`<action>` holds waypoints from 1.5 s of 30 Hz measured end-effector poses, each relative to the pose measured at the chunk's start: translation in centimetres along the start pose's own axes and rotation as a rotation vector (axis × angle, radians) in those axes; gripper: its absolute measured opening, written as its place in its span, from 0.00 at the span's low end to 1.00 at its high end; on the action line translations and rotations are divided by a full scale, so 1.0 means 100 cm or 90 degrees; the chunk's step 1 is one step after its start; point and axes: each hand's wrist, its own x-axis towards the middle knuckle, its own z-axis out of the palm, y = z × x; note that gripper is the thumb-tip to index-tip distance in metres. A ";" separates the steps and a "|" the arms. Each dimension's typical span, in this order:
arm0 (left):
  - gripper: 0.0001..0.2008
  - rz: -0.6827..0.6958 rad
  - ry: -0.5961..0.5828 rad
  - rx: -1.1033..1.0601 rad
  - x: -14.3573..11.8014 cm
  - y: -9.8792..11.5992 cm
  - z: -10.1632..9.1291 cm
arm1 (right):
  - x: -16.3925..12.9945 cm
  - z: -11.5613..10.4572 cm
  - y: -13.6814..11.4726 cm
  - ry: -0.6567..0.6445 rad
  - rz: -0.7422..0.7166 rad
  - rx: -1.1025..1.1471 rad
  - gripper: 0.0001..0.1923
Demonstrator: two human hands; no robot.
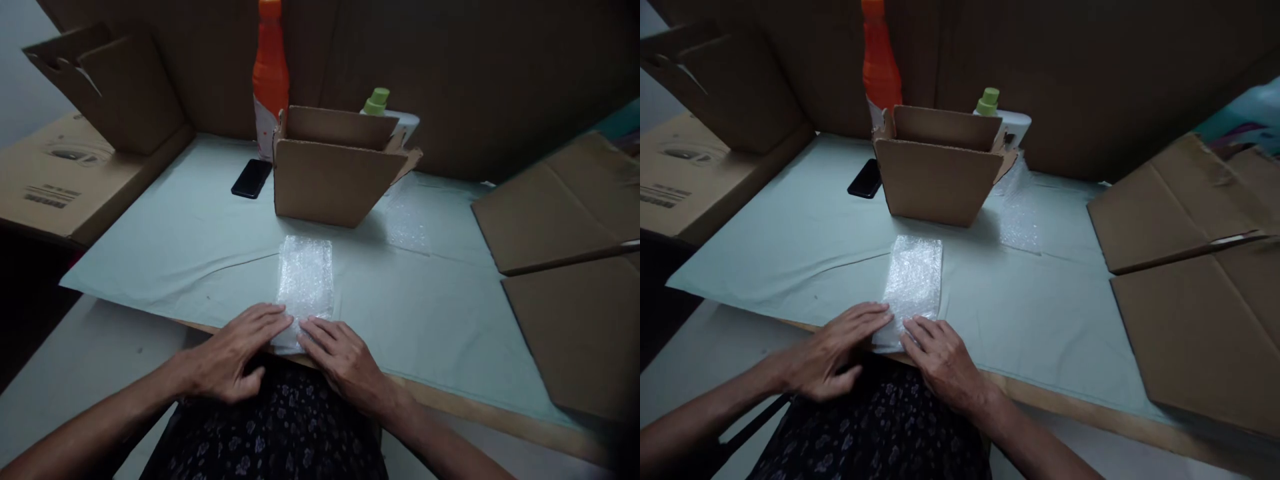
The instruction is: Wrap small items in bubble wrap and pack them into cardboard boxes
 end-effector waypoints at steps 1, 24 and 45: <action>0.44 -0.015 0.022 0.001 -0.003 0.003 0.007 | 0.005 -0.001 0.003 0.006 0.023 0.036 0.15; 0.33 -0.083 0.247 0.227 0.031 0.009 0.016 | 0.035 -0.016 0.042 -0.060 0.138 0.164 0.14; 0.35 -0.503 0.423 -0.536 0.066 -0.018 0.002 | 0.061 -0.008 0.080 0.058 0.386 0.310 0.18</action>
